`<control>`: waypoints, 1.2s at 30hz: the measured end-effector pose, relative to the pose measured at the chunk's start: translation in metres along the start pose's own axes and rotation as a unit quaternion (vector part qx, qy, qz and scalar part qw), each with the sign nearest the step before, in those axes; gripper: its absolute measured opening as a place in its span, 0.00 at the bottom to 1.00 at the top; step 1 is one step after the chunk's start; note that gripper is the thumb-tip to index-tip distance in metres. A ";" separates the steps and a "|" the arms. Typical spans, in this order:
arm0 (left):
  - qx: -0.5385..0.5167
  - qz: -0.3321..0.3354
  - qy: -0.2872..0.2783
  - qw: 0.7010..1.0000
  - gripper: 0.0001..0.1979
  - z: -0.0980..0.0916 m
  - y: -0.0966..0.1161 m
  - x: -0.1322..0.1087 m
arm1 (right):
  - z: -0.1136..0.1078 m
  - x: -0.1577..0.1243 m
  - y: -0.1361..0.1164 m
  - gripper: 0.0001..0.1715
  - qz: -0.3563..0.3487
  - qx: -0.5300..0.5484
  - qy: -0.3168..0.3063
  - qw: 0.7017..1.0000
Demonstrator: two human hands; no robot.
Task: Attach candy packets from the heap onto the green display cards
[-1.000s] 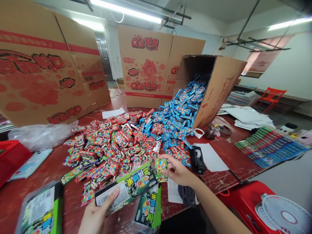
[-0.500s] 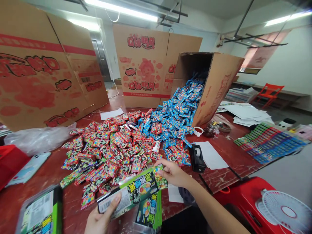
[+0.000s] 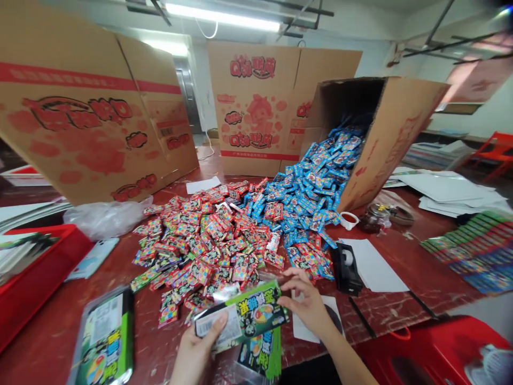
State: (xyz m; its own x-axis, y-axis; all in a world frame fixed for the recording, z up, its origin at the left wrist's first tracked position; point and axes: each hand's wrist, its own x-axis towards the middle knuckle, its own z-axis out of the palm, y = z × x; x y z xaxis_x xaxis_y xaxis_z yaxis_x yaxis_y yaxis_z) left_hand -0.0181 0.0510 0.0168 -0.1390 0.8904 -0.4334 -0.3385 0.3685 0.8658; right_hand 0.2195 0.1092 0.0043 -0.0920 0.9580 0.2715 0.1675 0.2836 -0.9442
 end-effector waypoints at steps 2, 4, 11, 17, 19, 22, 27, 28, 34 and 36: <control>-0.017 0.005 0.007 1.000 0.22 0.001 -0.004 0.001 | 0.003 -0.002 0.002 0.16 0.031 0.042 -0.031 0.998; -0.026 0.006 0.004 1.000 0.22 0.000 -0.005 0.001 | 0.007 0.000 0.003 0.19 0.083 0.105 -0.063 0.989; 0.425 0.241 0.240 0.839 0.35 -0.028 0.031 -0.011 | 0.009 -0.005 -0.022 0.25 0.133 0.230 -0.128 0.956; 0.588 0.246 -0.075 0.767 0.17 0.002 0.050 -0.019 | 0.012 -0.025 -0.042 0.27 0.139 0.234 -0.188 0.944; 0.577 0.203 -0.124 0.781 0.15 0.013 0.045 -0.019 | 0.010 -0.027 -0.043 0.26 0.146 0.230 -0.207 0.940; 0.553 0.193 -0.160 0.795 0.15 0.019 0.038 -0.017 | 0.002 -0.028 -0.041 0.25 0.155 0.228 -0.228 0.934; 0.540 0.187 -0.194 0.797 0.15 0.020 0.038 -0.013 | -0.002 -0.027 -0.032 0.20 0.171 0.205 -0.251 0.931; 0.532 0.181 -0.196 0.804 0.16 0.020 0.038 -0.013 | -0.001 -0.027 -0.030 0.19 0.175 0.205 -0.243 0.932; 0.454 0.145 -0.192 0.858 0.19 0.018 0.033 -0.011 | 0.014 -0.028 -0.034 0.11 0.070 0.136 -0.148 0.977; 0.454 0.143 -0.190 0.859 0.19 0.013 0.034 -0.010 | 0.019 -0.024 -0.038 0.10 0.031 0.094 -0.176 0.979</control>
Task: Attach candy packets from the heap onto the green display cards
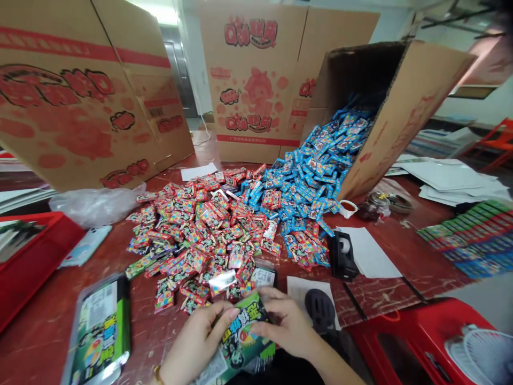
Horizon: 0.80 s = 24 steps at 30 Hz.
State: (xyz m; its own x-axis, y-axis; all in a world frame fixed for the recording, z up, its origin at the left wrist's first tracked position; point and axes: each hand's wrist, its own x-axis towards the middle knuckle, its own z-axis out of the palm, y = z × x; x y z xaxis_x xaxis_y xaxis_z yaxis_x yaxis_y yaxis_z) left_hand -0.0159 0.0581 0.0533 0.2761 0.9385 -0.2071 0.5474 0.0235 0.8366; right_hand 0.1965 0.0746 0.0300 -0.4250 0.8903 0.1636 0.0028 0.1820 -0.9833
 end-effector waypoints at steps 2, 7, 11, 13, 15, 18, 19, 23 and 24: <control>-0.005 -0.012 0.001 1.000 0.19 -0.007 -0.007 -0.004 | 0.002 0.012 -0.001 0.12 -0.024 -0.022 -0.017 0.999; -0.033 -0.077 0.043 0.996 0.20 -0.029 -0.037 -0.029 | 0.030 0.088 0.017 0.17 -0.049 -0.063 0.115 0.990; -0.060 -0.128 0.110 0.984 0.24 -0.035 -0.060 -0.048 | 0.085 0.152 0.033 0.12 -0.032 -0.210 0.051 0.976; -0.052 -0.146 0.145 0.977 0.25 -0.037 -0.067 -0.053 | 0.103 0.169 0.038 0.20 0.000 -0.231 0.035 0.972; -0.046 -0.153 0.168 0.973 0.25 -0.040 -0.072 -0.056 | 0.105 0.173 0.042 0.19 0.018 -0.216 0.032 0.976; -0.060 -0.146 0.181 0.971 0.25 -0.046 -0.078 -0.056 | 0.084 0.159 0.048 0.11 0.030 -0.181 0.019 0.983; -0.069 -0.141 0.180 0.971 0.24 -0.048 -0.079 -0.054 | 0.074 0.150 0.049 0.10 0.032 -0.161 0.011 0.986; -0.089 -0.119 0.151 0.977 0.25 -0.049 -0.074 -0.039 | 0.035 0.104 0.053 0.10 0.001 0.036 0.052 0.998; -0.079 -0.112 0.144 0.980 0.25 -0.047 -0.071 -0.034 | 0.026 0.094 0.053 0.10 -0.004 0.090 0.073 0.993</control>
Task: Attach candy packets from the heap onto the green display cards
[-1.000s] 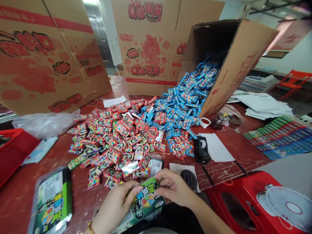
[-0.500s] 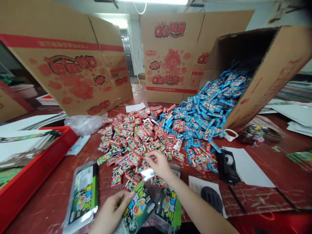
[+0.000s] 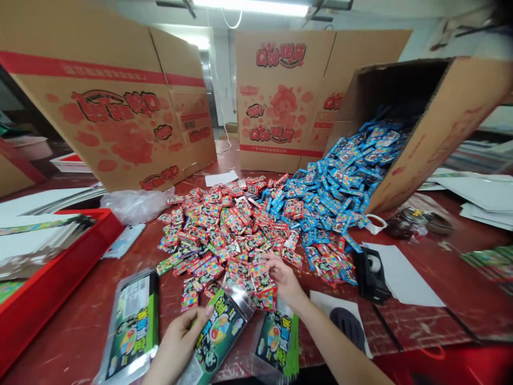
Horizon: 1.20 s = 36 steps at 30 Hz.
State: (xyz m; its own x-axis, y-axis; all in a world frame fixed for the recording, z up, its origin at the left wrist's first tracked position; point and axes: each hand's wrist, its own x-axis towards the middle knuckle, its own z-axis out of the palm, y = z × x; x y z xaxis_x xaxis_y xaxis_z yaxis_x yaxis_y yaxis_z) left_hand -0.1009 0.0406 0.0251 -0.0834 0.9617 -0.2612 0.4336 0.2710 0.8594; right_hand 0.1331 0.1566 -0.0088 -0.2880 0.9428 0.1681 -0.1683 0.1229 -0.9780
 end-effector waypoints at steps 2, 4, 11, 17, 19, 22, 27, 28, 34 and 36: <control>0.031 0.022 -0.011 0.999 0.25 0.009 0.011 0.007 | -0.017 -0.014 -0.007 0.09 0.007 0.056 0.037 0.998; 0.060 0.047 -0.023 0.997 0.24 0.020 0.022 0.012 | -0.031 -0.022 -0.016 0.05 0.008 0.050 0.056 0.997; 0.122 0.096 -0.035 0.987 0.21 0.051 0.047 0.022 | -0.031 -0.029 -0.039 0.11 -0.016 0.010 0.046 0.999; 0.135 0.089 0.008 0.987 0.19 0.052 0.050 0.022 | -0.024 -0.033 -0.032 0.26 -0.021 -0.008 0.084 0.996; 0.145 0.087 0.022 0.985 0.19 0.052 0.050 0.021 | -0.025 -0.037 -0.033 0.23 -0.008 -0.072 0.053 0.996; 0.134 0.089 0.041 0.986 0.18 0.055 0.051 0.020 | -0.025 -0.043 -0.035 0.17 -0.016 -0.151 0.026 0.988; 0.083 0.087 0.037 0.992 0.21 0.059 0.053 0.024 | -0.019 -0.045 -0.032 0.07 -0.040 -0.106 0.038 0.993; 0.078 0.090 0.030 0.992 0.21 0.059 0.053 0.025 | -0.017 -0.046 -0.032 0.07 -0.044 -0.102 0.038 0.993; 0.099 0.101 -0.008 0.990 0.20 0.060 0.053 0.032 | -0.007 -0.051 -0.038 0.12 -0.081 -0.147 -0.005 0.986; 0.102 0.099 -0.027 0.989 0.21 0.059 0.052 0.035 | -0.014 -0.046 -0.042 0.10 -0.091 -0.189 0.002 0.978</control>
State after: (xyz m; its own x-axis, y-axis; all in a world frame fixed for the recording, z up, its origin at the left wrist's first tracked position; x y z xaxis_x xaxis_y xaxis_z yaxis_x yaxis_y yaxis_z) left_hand -0.0279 0.0859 0.0345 0.0682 0.9899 -0.1244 0.6099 0.0573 0.7904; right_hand 0.1668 0.1127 0.0233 -0.2827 0.8955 0.3438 0.1433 0.3938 -0.9079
